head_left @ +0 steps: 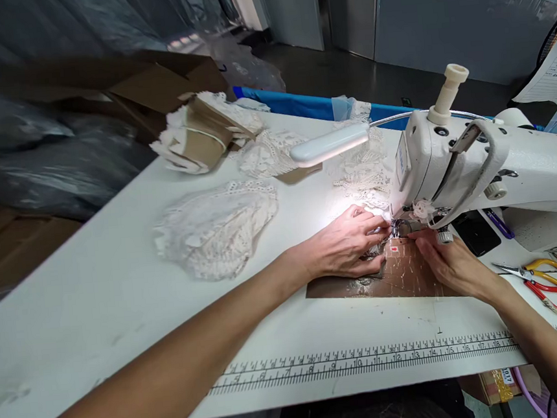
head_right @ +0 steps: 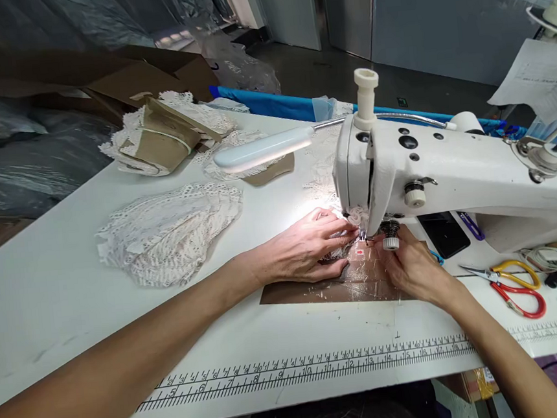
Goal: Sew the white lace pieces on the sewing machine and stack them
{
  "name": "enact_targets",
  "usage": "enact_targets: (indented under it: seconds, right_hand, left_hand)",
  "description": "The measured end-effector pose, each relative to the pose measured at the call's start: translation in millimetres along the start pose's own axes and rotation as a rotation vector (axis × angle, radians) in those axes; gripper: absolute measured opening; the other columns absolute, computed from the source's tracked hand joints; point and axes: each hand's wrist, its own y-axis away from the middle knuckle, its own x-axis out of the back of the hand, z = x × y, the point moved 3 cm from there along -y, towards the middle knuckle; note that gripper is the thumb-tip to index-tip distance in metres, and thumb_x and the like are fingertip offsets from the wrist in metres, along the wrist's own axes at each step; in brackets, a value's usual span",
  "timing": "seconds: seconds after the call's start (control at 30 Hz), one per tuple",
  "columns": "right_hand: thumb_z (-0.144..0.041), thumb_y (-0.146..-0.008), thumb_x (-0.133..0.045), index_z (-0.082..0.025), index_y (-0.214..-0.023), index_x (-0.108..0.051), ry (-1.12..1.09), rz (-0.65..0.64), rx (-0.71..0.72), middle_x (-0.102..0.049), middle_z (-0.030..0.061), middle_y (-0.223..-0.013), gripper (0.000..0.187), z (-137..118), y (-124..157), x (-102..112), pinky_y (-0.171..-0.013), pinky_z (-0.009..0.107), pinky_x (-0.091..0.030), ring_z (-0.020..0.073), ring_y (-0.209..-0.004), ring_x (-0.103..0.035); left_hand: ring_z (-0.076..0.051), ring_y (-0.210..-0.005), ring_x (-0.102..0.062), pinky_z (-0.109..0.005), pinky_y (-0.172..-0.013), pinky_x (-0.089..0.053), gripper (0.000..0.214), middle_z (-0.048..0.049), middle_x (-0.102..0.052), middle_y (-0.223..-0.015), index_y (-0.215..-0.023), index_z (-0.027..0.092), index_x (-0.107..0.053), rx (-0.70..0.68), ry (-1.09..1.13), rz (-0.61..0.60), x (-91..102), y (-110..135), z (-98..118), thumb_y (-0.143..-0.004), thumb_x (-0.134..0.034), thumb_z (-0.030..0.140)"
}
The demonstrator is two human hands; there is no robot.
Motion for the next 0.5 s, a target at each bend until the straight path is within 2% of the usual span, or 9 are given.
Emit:
enact_targets:
  seconds: [0.1, 0.2, 0.27, 0.37, 0.5]
  right_hand:
    - [-0.037, -0.101, -0.032, -0.017, -0.094, -0.065, -0.052, 0.070, -0.068, -0.065, 0.0075, -0.079, 0.039, 17, -7, 2, -0.068, 0.031, -0.049, 0.0215, -0.075, -0.062]
    - [-0.040, -0.100, -0.033, -0.019, -0.080, -0.061, -0.026, 0.161, -0.125, -0.061, 0.0051, -0.067, 0.040, 27, -13, -2, -0.062, 0.030, -0.046, 0.0204, -0.066, -0.058]
    - [-0.043, -0.099, -0.032, -0.020, -0.076, -0.058, -0.006, 0.189, -0.109, -0.059, 0.0057, -0.068, 0.041, 27, -13, -5, -0.062, 0.031, -0.045, 0.0211, -0.066, -0.057]
    - [-0.046, -0.097, -0.035, -0.021, -0.078, -0.056, 0.040, 0.198, -0.034, -0.061, 0.0089, -0.080, 0.038, 22, -11, -6, -0.068, 0.035, -0.049, 0.0241, -0.074, -0.059]
    - [-0.041, -0.098, -0.037, -0.023, -0.082, -0.056, 0.055, 0.272, 0.020, -0.060, 0.0078, -0.084, 0.031, 20, -5, -8, -0.070, 0.035, -0.051, 0.0242, -0.079, -0.061]
  left_hand:
    - [-0.021, -0.088, -0.060, -0.041, -0.088, -0.044, 0.025, -0.0099, -0.065, -0.103, -0.104, 0.017, -0.060, 0.003, -0.007, -0.010, -1.0, 1, -1, -0.096, -0.042, 0.033]
    - [-0.021, -0.088, -0.060, -0.041, -0.089, -0.043, 0.027, -0.0099, -0.065, -0.103, -0.108, 0.017, -0.059, 0.011, -0.008, -0.003, -2.4, 2, -2, -0.096, -0.042, 0.034]
    - [-0.022, -0.088, -0.059, -0.041, -0.090, -0.042, 0.028, -0.0097, -0.066, -0.102, -0.110, 0.018, -0.059, 0.013, -0.010, 0.004, -3.2, 2, -2, -0.095, -0.043, 0.035]
    - [-0.022, -0.086, -0.059, -0.042, -0.090, -0.042, 0.032, -0.0098, -0.066, -0.101, -0.112, 0.017, -0.061, 0.023, -0.013, 0.017, -4.7, 3, -5, -0.095, -0.042, 0.036]
    - [-0.021, -0.086, -0.060, -0.039, -0.089, -0.041, 0.037, -0.0092, -0.067, -0.100, -0.116, 0.016, -0.063, 0.026, -0.002, 0.049, -9.0, 3, -13, -0.097, -0.037, 0.035]
